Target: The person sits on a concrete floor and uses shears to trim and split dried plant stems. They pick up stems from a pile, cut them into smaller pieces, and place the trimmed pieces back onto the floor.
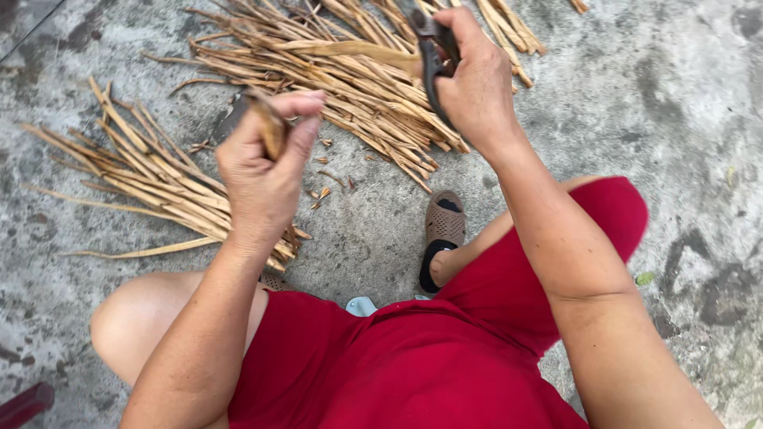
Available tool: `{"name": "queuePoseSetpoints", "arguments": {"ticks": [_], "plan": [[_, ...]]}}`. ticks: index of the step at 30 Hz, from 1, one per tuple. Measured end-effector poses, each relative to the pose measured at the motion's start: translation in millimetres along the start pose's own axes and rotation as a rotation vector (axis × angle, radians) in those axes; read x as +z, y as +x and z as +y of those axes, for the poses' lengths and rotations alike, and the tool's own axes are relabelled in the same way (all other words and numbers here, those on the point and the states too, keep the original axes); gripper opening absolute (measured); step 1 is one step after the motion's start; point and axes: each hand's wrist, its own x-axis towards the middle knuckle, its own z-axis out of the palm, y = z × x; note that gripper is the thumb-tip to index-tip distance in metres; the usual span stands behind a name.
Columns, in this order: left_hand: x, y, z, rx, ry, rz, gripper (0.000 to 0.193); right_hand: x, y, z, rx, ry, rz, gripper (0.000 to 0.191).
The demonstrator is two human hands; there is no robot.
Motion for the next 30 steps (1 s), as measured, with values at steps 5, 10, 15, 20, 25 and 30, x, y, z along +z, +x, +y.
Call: {"name": "queuePoseSetpoints", "arguments": {"ticks": [5, 10, 15, 20, 25, 30], "plan": [[37, 1, 4, 0.202, 0.133, -0.161, 0.041, -50, -22, -69, 0.028, 0.292, -0.238, 0.041], [49, -1, 3, 0.331, 0.277, -0.162, 0.045, -50, -34, -74, 0.185, 0.799, -0.252, 0.037], [49, -4, 4, 0.154, -0.04, -0.161, 0.042, -46, -33, -54, 0.076, 1.065, -0.216, 0.04], [43, -8, 3, -0.061, -0.338, -0.233, 0.034, -37, -45, -52, -0.072, 0.979, -0.211, 0.04], [40, -15, 0, -0.063, -0.223, -0.234, 0.031, -27, -52, -58, -0.137, 0.969, -0.213, 0.038], [34, -15, 1, -0.158, -0.338, -0.202, 0.025, -23, -50, -62, -0.095, 0.979, -0.182, 0.038]]}}
